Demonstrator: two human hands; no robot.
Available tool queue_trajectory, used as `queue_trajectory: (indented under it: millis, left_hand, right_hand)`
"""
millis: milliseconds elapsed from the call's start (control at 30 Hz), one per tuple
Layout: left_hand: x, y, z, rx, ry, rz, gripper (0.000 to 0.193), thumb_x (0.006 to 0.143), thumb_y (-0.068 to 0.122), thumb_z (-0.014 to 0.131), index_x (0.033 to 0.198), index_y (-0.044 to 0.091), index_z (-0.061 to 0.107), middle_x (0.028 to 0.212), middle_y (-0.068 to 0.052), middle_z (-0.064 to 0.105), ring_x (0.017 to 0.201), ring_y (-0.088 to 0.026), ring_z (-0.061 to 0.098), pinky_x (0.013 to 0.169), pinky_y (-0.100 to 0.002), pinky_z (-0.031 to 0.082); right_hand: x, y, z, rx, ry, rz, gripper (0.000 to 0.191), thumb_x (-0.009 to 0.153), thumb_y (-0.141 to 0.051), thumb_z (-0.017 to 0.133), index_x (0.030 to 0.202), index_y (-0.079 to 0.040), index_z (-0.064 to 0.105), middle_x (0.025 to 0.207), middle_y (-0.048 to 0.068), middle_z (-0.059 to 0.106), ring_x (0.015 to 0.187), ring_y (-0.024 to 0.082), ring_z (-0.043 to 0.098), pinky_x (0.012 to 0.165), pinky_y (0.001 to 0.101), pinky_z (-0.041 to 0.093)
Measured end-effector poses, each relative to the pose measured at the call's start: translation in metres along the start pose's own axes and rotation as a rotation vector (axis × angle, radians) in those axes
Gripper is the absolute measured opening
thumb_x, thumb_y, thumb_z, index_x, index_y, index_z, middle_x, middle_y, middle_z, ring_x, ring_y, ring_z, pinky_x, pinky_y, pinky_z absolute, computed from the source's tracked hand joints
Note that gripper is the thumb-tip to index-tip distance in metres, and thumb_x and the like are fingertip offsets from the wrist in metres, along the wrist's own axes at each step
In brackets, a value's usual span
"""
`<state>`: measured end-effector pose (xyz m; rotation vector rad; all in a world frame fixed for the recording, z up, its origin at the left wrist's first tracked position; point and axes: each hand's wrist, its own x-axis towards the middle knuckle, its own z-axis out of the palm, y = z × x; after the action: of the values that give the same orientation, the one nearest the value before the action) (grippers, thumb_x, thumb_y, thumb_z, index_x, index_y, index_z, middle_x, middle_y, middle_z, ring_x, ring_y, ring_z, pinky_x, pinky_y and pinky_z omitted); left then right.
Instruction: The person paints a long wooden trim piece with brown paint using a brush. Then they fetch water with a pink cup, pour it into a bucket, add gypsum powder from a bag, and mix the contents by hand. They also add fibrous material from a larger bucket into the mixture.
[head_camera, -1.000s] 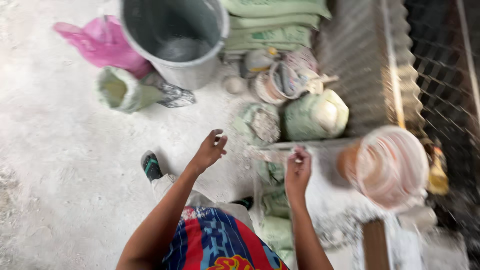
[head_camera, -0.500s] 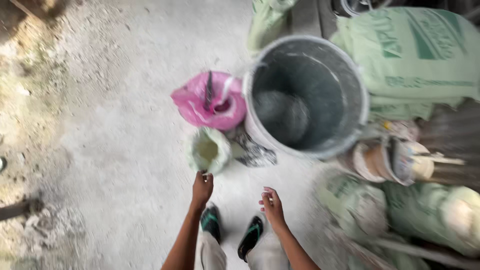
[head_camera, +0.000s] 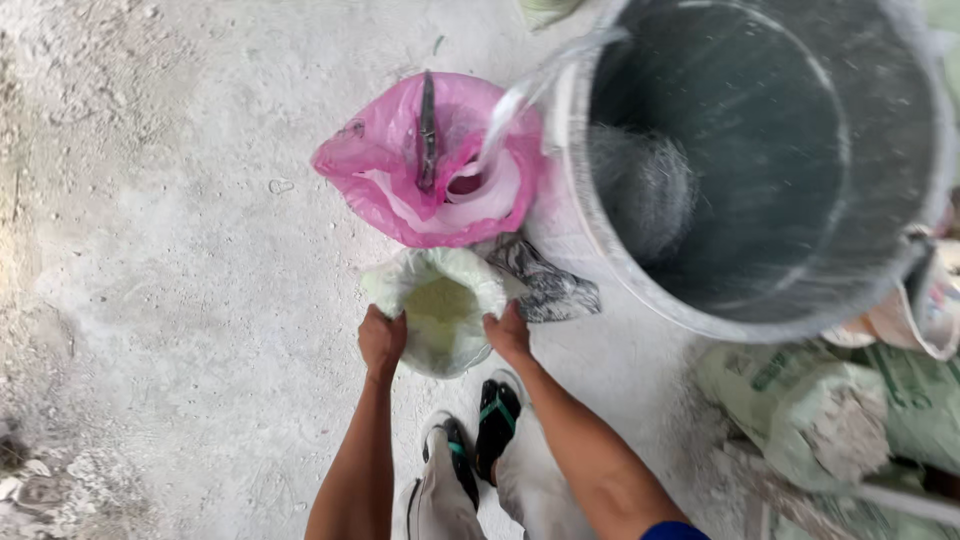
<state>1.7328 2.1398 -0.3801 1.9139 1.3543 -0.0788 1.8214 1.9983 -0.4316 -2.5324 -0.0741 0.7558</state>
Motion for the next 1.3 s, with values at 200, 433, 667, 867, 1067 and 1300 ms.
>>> queue_trajectory:
  millis: [200,433,667,867,1067,1300]
  left_hand:
    - [-0.103,0.025,-0.052,-0.203,0.019,0.216,0.034,0.087,0.029,0.07,0.109,0.003,0.065,0.088,-0.025,0.073,0.083,-0.044,0.072,0.074,-0.051,0.055]
    - [-0.299,0.068,-0.149,-0.136,-0.293,0.237,0.042,0.085,0.029,0.073,0.115,0.001,0.062,0.095,-0.024,0.075,0.088,-0.038,0.075,0.075,-0.045,0.057]
    - [-0.469,0.156,-0.157,-0.134,-0.674,0.362,0.04,0.088,0.024,0.071,0.115,-0.005,0.065,0.098,-0.02,0.077,0.089,-0.025,0.071,0.08,-0.037,0.054]
    - [-0.605,0.226,-0.123,-0.289,-0.963,0.65,0.04,0.089,0.016,0.068,0.123,-0.005,0.062,0.106,-0.014,0.076,0.091,-0.021,0.069,0.082,-0.034,0.054]
    - [-0.751,0.296,-0.063,-0.408,-1.109,0.819,0.041,0.092,0.014,0.066,0.129,-0.003,0.062,0.112,-0.011,0.074,0.094,-0.016,0.067,0.083,-0.033,0.054]
    - [-0.876,0.348,0.031,-0.566,-1.267,0.951,0.035,0.097,0.013,0.066,0.128,-0.004,0.063,0.115,-0.012,0.073,0.099,-0.016,0.068,0.09,-0.032,0.054]
  right_hand:
    - [-0.076,0.054,-0.129,0.215,0.038,-0.015,0.054,0.086,-0.026,0.063,0.131,-0.001,0.046,0.097,0.029,0.071,0.088,0.043,0.071,0.079,0.0488,0.056]
    - [-0.295,0.105,-0.32,0.381,0.0,0.126,0.047,0.084,-0.023,0.062,0.124,-0.002,0.048,0.075,0.018,0.07,0.061,0.024,0.067,0.059,0.0365,0.053]
    - [-0.499,0.222,-0.448,0.652,0.393,0.108,0.029,0.09,-0.014,0.063,0.113,0.0,0.054,0.076,0.007,0.061,0.062,0.013,0.056,0.055,0.0315,0.048]
    - [-0.626,0.312,-0.515,0.881,0.706,0.135,0.028,0.093,-0.013,0.057,0.121,-0.007,0.056,0.081,0.001,0.064,0.057,0.009,0.055,0.049,0.0254,0.047]
    - [-0.714,0.403,-0.611,0.959,0.983,0.152,0.029,0.096,-0.014,0.058,0.125,-0.008,0.06,0.08,0.001,0.061,0.058,0.007,0.05,0.047,0.024,0.04]
    - [-0.765,0.521,-0.691,0.935,1.102,-0.012,0.021,0.098,-0.012,0.054,0.118,-0.006,0.057,0.09,0.001,0.067,0.067,0.007,0.058,0.052,0.0249,0.046]
